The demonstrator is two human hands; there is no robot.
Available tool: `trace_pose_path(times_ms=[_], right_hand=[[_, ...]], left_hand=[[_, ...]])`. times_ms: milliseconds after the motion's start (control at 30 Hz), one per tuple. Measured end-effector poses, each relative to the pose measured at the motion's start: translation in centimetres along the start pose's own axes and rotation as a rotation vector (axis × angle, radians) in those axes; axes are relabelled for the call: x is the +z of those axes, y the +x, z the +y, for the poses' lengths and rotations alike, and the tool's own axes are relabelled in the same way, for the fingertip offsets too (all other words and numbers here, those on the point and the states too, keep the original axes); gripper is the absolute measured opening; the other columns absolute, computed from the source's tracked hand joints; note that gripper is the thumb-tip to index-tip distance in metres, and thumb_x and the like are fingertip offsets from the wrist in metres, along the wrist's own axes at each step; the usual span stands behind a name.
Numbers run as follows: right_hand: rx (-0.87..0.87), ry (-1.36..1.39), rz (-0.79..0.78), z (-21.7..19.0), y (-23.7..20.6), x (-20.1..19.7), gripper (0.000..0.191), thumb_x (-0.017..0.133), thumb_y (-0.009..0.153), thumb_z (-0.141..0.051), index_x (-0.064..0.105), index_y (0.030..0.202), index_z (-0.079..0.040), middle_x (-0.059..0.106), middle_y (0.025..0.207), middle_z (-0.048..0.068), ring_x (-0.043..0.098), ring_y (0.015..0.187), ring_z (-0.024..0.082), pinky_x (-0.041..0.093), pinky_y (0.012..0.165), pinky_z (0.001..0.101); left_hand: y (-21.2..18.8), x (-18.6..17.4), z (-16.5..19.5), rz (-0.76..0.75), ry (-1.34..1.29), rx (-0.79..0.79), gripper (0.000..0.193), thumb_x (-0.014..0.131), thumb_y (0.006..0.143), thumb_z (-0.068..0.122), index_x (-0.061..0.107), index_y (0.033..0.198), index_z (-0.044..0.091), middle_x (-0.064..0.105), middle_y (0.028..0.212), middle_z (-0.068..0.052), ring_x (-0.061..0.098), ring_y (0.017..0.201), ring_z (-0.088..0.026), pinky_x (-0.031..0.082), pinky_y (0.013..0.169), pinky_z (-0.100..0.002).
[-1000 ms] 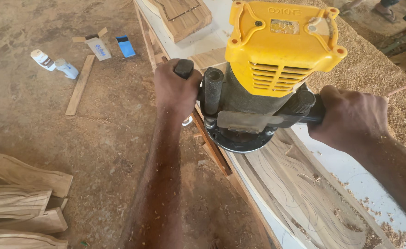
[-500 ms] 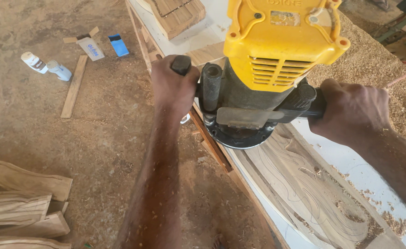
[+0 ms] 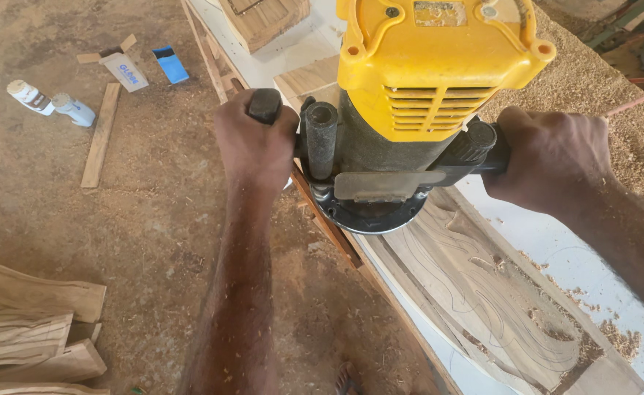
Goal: The person uses a yellow handheld router to carve a decorative pattern into a long plank of wood. They guide the tool along the wood surface, creating grooves and removing material as wood shavings accumulate.
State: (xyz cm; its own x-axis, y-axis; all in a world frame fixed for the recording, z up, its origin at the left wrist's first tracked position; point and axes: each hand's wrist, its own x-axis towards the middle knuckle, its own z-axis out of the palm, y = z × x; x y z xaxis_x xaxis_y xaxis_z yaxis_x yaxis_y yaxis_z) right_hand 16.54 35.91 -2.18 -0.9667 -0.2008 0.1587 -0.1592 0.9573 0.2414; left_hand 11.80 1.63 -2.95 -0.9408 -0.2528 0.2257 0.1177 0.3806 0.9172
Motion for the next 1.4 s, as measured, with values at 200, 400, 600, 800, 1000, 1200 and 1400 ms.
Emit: trace_pose_path(times_ms=[200,400,600,800,1000,1200,1400], right_hand=[[-0.032,-0.013,0.01,0.2,0.4,0.1,0.026,0.062,0.095,-0.03,0.057,0.077,-0.012,0.052,0.06,0.001,0.045,0.041,0.014,0.037,0.042,0.0338],[-0.052,0.023,0.038,0.0,0.8,-0.4,0.026,0.065,0.095,-0.034,0.062,0.083,-0.012,0.056,0.057,0.0,0.045,0.041,0.014,0.037,0.042,0.0345],[-0.058,0.03,0.017,-0.1,1.1,-0.7,0.018,0.07,0.089,-0.03,0.066,0.091,-0.013,0.057,0.061,0.0,0.048,0.042,0.014,0.039,0.042,0.0332],[-0.139,0.029,0.065,0.1,1.3,-0.6,0.022,0.07,0.087,-0.028,0.068,0.102,-0.012,0.062,0.061,0.002,0.05,0.041,0.013,0.04,0.041,0.0319],[-0.182,-0.009,0.049,0.6,1.3,0.2,0.025,0.068,0.086,-0.024,0.068,0.107,-0.01,0.056,0.054,0.0,0.047,0.038,0.011,0.04,0.036,0.0297],[-0.229,0.039,0.104,1.4,0.8,1.4,0.016,0.066,0.085,-0.021,0.066,0.093,-0.007,0.051,0.053,0.001,0.045,0.039,0.012,0.039,0.038,0.0322],[-0.209,0.021,0.048,1.5,0.4,1.5,0.016,0.069,0.084,-0.024,0.067,0.079,-0.008,0.05,0.049,0.0,0.046,0.04,0.014,0.04,0.04,0.0332]], left_hand=[[-0.3,-0.3,0.1,0.006,0.014,0.005,0.021,0.064,0.075,0.005,0.05,0.059,0.01,0.049,0.053,0.002,0.041,0.047,-0.012,0.033,0.047,-0.036],[-0.6,-0.4,-0.2,0.041,0.047,0.01,0.023,0.063,0.075,0.006,0.047,0.059,0.012,0.046,0.053,0.003,0.04,0.047,-0.011,0.033,0.046,-0.036],[-1.2,-0.7,-0.3,0.086,0.097,0.04,0.023,0.064,0.077,0.009,0.049,0.06,0.012,0.047,0.053,0.003,0.04,0.047,-0.012,0.033,0.048,-0.037],[-2.1,-1.0,-0.6,0.096,0.119,0.037,0.022,0.066,0.077,0.01,0.049,0.062,0.012,0.047,0.054,0.002,0.041,0.047,-0.013,0.033,0.046,-0.037],[-2.9,-0.8,-1.5,0.103,0.142,0.011,0.024,0.066,0.079,0.012,0.05,0.063,0.015,0.047,0.054,0.005,0.043,0.044,-0.011,0.036,0.043,-0.034],[-4.3,-0.9,-2.6,0.167,0.179,0.115,0.026,0.068,0.082,0.011,0.048,0.066,0.016,0.046,0.057,0.007,0.042,0.047,-0.009,0.037,0.046,-0.031],[-6.0,-0.9,-2.7,0.204,0.18,0.091,0.029,0.066,0.085,0.013,0.046,0.065,0.018,0.044,0.056,0.007,0.04,0.046,-0.007,0.034,0.043,-0.029]])
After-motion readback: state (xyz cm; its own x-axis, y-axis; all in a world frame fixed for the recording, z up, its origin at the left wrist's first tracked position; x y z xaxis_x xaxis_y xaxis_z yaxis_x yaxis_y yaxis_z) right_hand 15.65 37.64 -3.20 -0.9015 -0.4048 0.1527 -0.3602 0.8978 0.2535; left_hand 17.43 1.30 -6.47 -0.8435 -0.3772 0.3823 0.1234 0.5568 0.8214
